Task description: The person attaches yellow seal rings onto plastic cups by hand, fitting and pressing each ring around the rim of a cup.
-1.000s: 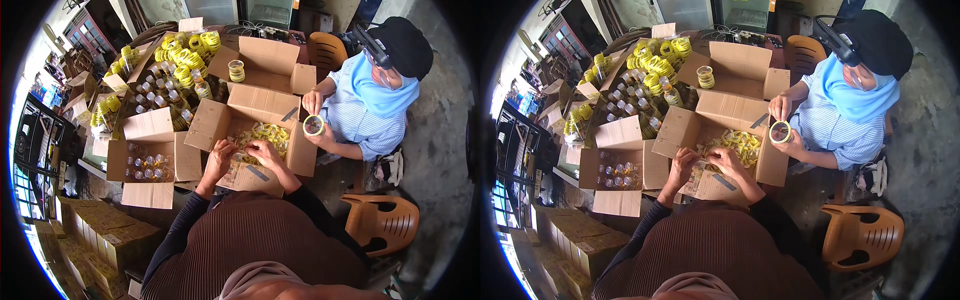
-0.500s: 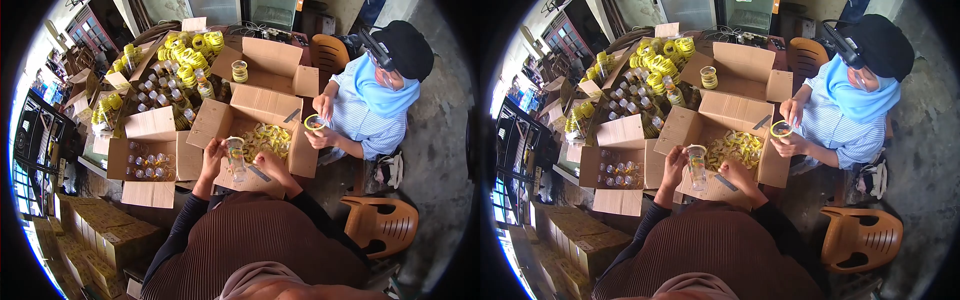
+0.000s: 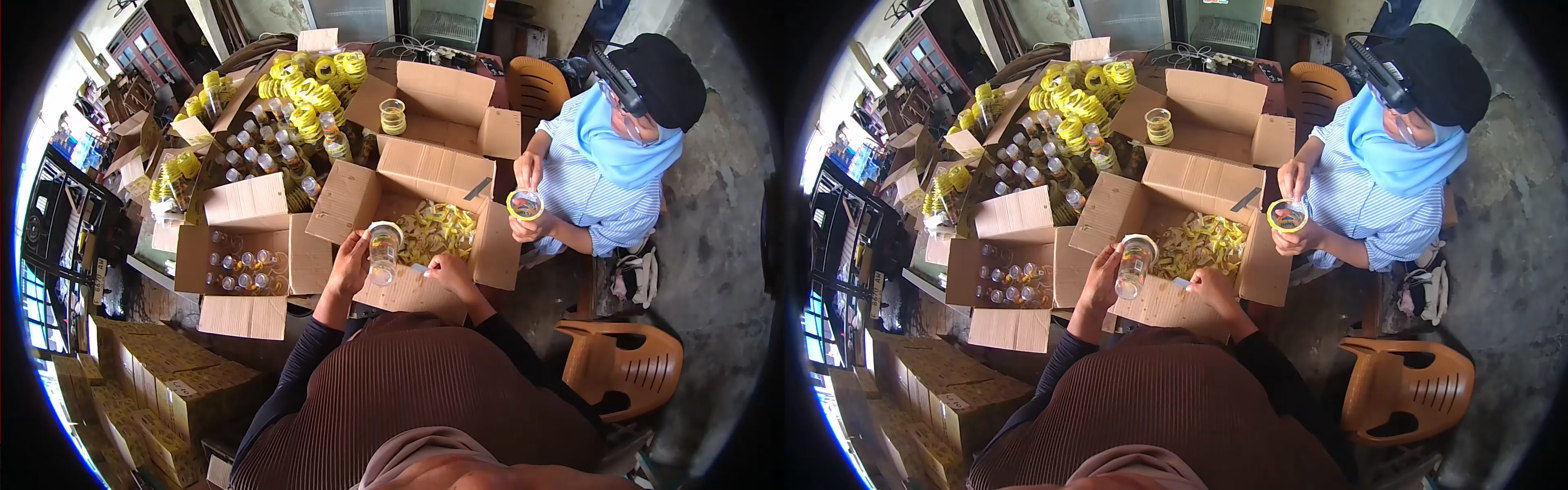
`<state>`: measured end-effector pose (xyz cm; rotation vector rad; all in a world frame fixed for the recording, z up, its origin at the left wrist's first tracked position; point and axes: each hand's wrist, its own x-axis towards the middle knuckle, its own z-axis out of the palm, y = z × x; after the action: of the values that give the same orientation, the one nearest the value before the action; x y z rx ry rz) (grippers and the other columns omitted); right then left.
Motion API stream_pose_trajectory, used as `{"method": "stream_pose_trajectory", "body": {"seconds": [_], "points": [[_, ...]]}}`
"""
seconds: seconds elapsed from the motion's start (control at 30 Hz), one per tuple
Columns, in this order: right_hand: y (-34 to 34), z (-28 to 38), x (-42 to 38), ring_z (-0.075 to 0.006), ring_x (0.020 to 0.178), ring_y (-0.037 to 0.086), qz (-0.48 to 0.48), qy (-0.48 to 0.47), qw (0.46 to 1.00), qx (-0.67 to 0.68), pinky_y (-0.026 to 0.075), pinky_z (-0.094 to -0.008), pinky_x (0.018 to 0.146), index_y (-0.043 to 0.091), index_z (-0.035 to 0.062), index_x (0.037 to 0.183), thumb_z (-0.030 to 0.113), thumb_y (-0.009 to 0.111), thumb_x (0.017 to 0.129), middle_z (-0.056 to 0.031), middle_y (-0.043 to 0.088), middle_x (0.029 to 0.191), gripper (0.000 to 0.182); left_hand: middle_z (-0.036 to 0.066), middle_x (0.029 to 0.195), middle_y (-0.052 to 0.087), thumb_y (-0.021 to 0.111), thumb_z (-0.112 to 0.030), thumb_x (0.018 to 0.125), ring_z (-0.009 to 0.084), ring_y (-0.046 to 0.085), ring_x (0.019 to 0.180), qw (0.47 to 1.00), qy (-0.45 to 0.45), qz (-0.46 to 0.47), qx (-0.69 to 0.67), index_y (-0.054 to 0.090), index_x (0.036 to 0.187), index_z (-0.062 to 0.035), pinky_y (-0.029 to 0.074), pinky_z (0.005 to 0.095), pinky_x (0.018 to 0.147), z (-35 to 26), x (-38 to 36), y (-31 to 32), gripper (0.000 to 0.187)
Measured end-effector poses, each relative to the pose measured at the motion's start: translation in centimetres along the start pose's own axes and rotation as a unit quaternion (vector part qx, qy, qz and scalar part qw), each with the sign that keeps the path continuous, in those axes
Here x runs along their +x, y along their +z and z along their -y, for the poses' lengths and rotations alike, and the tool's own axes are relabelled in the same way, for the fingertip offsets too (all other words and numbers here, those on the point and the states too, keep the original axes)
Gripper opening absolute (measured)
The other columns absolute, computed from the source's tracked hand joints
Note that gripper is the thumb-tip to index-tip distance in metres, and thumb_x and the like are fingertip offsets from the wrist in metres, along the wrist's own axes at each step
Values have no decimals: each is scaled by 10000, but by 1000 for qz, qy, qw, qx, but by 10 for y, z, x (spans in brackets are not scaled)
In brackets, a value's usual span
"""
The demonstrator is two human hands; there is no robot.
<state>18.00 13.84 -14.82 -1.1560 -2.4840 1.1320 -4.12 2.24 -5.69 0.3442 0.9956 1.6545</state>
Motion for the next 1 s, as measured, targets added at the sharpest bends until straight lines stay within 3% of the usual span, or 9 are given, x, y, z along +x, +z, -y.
{"method": "stream_pose_trajectory", "body": {"seconds": [0.2, 0.3, 0.47, 0.53, 0.57, 0.63, 0.7, 0.77, 1.0], "points": [[-14, 14, 3, -161, 639, 587, -102, -17, 988, 111, 451, -308, 589, 652, 23, 873, 159, 728, 839, -83, 624, 698, 159, 17, 900, 593, 493, -201, 1023, 122, 613, 841, 1000, 0, 14, -16, 518, 1000, -91, 554, 325, 774, 6, 0, -5, 116], [-26, 32, 3, -222, 625, 600, -130, -37, 976, 172, 450, -337, 583, 644, 10, 908, 154, 701, 859, -131, 645, 733, 162, 16, 892, 589, 493, -200, 1022, 125, 613, 837, 999, -11, 13, -27, 514, 994, -92, 557, 341, 783, 7, -1, -2, 113], [-37, 57, 2, -147, 666, 589, -161, -76, 946, 272, 476, -283, 615, 617, -11, 944, 69, 682, 876, -77, 637, 798, 123, 18, 896, 599, 516, -170, 1011, 130, 614, 825, 999, 27, 29, -20, 522, 997, -73, 549, 334, 778, 11, -1, 1, 98], [-43, 65, 2, -124, 680, 582, -199, -107, 937, 267, 487, -264, 631, 616, -9, 936, 37, 688, 869, -56, 620, 812, 109, 49, 843, 633, 568, -120, 973, 169, 634, 769, 931, 225, -11, 288, 552, 988, -48, 540, 314, 756, 8, -3, 10, 75], [-45, 68, 1, -124, 680, 582, -199, -108, 937, 267, 487, -264, 631, 616, -9, 936, 37, 688, 869, -56, 620, 812, 109, 49, 843, 633, 568, -120, 973, 169, 634, 769, 930, 225, -11, 289, 552, 988, -48, 540, 314, 756, 5, -6, 13, 75], [-55, 82, -5, -117, 672, 577, -259, -149, 929, 220, 485, -267, 629, 618, -1, 933, 5, 692, 856, -55, 610, 808, 107, 91, 836, 674, 652, -94, 902, 195, 671, 840, 845, 250, -70, 468, 604, 920, -17, 515, 353, 885, -6, -21, 32, 93], [-58, 91, -9, -159, 680, 595, -273, -160, 925, 211, 492, -288, 633, 623, 9, 933, -29, 707, 814, -71, 610, 816, 151, 97, 762, 665, 685, -52, 846, 252, 677, 784, 797, 320, -84, 506, 619, 865, -12, 491, 405, 941, 0, -19, 31, 80], [-56, 98, -11, -228, 702, 610, -327, -238, 903, 142, 501, -317, 644, 633, 20, 910, -30, 719, 777, -87, 620, 841, 166, 89, 783, 666, 698, -34, 822, 294, 667, 789, 680, 440, -59, 584, 630, 871, -29, 470, 438, 975, 4, -17, 29, 84], [-52, 121, -26, -221, 748, 593, -342, -290, 893, -40, 498, -355, 613, 645, 78, 859, 0, 743, 685, -35, 579, 819, 214, 43, 804, 675, 714, -55, 797, 233, 645, 799, 617, 463, -45, 635, 648, 855, -76, 430, 427, 932, -1, -26, 47, 90]]}}
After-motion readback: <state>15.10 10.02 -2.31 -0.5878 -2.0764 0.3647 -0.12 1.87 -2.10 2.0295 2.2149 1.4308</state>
